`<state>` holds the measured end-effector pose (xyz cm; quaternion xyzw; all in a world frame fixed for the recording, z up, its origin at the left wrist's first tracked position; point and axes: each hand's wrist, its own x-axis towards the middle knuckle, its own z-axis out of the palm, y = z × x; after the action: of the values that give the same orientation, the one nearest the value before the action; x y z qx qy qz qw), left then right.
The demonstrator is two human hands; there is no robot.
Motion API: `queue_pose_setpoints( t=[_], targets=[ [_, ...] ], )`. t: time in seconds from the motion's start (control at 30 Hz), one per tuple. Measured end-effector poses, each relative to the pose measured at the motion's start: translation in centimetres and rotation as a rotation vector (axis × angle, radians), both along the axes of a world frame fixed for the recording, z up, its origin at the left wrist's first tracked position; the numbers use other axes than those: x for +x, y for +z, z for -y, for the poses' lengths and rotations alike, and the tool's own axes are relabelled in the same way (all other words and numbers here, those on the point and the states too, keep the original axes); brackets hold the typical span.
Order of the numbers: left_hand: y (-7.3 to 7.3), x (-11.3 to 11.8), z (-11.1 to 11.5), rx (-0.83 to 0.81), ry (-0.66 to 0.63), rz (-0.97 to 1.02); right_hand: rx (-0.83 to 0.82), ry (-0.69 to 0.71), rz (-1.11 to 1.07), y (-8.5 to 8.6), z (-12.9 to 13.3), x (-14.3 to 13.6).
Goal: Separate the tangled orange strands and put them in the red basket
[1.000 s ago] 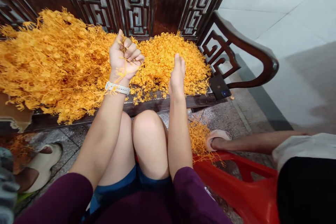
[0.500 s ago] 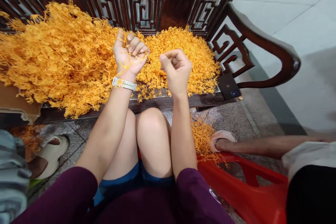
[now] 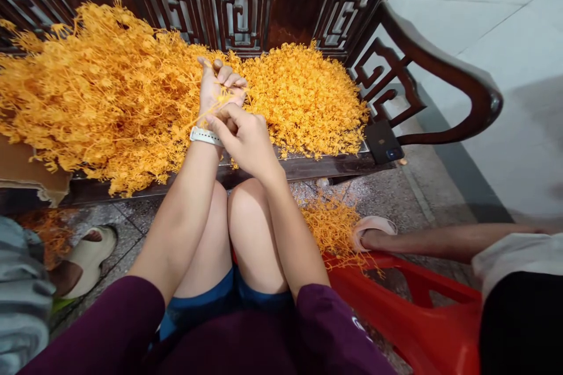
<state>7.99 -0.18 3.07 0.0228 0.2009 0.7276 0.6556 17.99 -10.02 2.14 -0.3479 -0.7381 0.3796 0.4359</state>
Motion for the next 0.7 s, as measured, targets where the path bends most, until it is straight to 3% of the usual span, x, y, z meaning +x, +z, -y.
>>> queue_pose_setpoints(
  t=[0.2, 0.4, 0.47, 0.53, 0.7],
  targets=[
    [0.0, -0.3, 0.7, 0.099, -0.002, -0.057, -0.161, 0.166, -0.155, 0.1, 0.6, 0.5],
    [2.0, 0.4, 1.8, 0.037, 0.091, -0.122, -0.67, 0.359, -0.462, -2.2, 1.8, 2.5],
    [2.2, 1.1, 1.9, 0.029, 0.093, -0.142, -0.752, 0.428, -0.595, -2.9, 2.3, 3.4],
    [1.9, 1.3, 1.4, 0.029, 0.109, -0.13, -0.736, 0.605, -0.602, -3.5, 3.1, 4.3],
    [-0.5, -0.9, -1.5, -0.097, 0.206, -0.014, -0.579, 1.285, -0.216, -5.2, 6.1, 5.8]
  ],
)
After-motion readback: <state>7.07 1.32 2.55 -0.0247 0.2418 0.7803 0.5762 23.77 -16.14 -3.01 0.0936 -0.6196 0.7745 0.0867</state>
